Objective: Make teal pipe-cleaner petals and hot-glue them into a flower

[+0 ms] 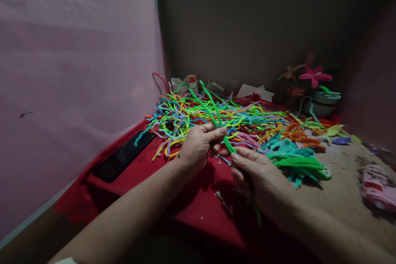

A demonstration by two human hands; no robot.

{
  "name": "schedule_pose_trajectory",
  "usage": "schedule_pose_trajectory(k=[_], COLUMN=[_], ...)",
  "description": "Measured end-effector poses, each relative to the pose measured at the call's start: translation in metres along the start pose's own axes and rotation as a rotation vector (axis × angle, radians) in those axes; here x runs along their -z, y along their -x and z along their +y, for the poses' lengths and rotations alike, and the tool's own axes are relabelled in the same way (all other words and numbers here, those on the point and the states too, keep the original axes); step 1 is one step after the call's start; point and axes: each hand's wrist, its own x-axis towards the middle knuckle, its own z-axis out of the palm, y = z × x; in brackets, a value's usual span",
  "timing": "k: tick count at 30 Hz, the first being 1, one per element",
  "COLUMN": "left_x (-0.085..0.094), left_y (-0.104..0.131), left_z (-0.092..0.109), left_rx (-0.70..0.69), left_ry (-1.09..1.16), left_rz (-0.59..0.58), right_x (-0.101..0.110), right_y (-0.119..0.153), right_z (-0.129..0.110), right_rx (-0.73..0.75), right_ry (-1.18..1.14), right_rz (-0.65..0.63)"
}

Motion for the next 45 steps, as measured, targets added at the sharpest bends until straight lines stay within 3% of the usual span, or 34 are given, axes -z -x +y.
schedule_pose_trajectory(k=[5, 11, 13, 19, 26, 38, 45], left_x=[-0.003, -0.009, -0.009, -0.007, -0.005, 0.022, 0.018], left_y=[0.000, 0.003, 0.003, -0.001, -0.004, -0.019, -0.014], left_z=[0.003, 0.002, 0.000, -0.006, 0.000, 0.021, 0.011], left_rx=[0.067, 0.162, 0.166, 0.096, 0.136, -0.126, 0.051], left_ry=[0.067, 0.050, 0.024, 0.010, 0.093, 0.092, 0.041], left_rz=[0.024, -0.142, -0.149, -0.091, -0.023, 0.251, -0.047], right_x=[0.006, 0.008, 0.009, 0.011, 0.016, 0.021, 0.025], right_y=[-0.007, -0.011, -0.013, -0.016, -0.016, -0.015, -0.017], right_z=[-0.008, -0.013, -0.012, -0.010, -0.014, -0.023, -0.021], right_rx=[-0.021, 0.006, 0.010, 0.015, 0.017, -0.009, 0.052], right_ry=[-0.071, -0.036, -0.014, -0.020, 0.019, 0.038, -0.002], right_rz=[-0.159, -0.094, -0.077, 0.007, 0.008, 0.064, -0.010])
